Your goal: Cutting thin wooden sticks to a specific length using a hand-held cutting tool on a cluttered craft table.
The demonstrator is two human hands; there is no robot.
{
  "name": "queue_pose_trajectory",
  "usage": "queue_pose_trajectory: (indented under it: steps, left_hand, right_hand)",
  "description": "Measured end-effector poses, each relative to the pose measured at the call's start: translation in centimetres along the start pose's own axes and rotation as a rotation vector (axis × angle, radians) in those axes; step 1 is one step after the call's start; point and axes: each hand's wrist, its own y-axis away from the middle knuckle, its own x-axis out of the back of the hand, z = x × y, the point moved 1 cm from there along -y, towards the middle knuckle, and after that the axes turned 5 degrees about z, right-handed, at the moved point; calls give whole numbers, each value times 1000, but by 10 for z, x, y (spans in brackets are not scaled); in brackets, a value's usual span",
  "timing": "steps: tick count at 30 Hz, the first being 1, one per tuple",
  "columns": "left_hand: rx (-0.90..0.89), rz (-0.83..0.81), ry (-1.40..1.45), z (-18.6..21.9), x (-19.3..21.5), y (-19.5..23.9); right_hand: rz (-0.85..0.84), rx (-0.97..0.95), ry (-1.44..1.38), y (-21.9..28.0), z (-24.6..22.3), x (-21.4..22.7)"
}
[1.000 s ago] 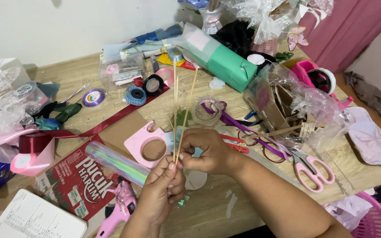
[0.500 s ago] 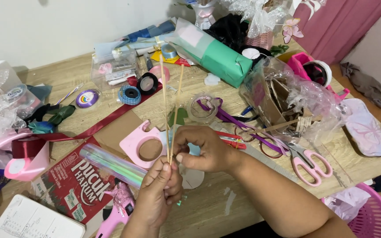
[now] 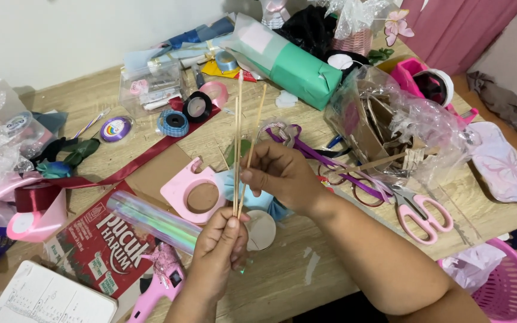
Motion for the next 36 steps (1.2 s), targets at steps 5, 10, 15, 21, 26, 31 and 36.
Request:
queue_pose_trajectory:
  steps: [5,10,15,21,26,31,36]
  left_hand:
    - [33,21,-99,-2,2,0]
    - [78,16,-107,-4,3,-1]
    - [24,146,-143,1,2,-2]
    - [-176,259,291,20,1,-3]
    - [-129,230,431,19,3,-7]
    - [-140,75,513,23,-2,-7]
    - [-166,131,297,16,-1,-4]
  right_hand:
    - [35,-31,-132,-2,2,4]
    - [-33,-71,-119,-3,-4,10]
    - [4,-65,-93,-5,-13,15]
    - [8,-56,-122,-5,-13,17]
    - [-132,-103,-41,-2,-5,6]
    - [-150,-121,-6,0,-2,1]
    - [45,-24,54,-3,-7,9]
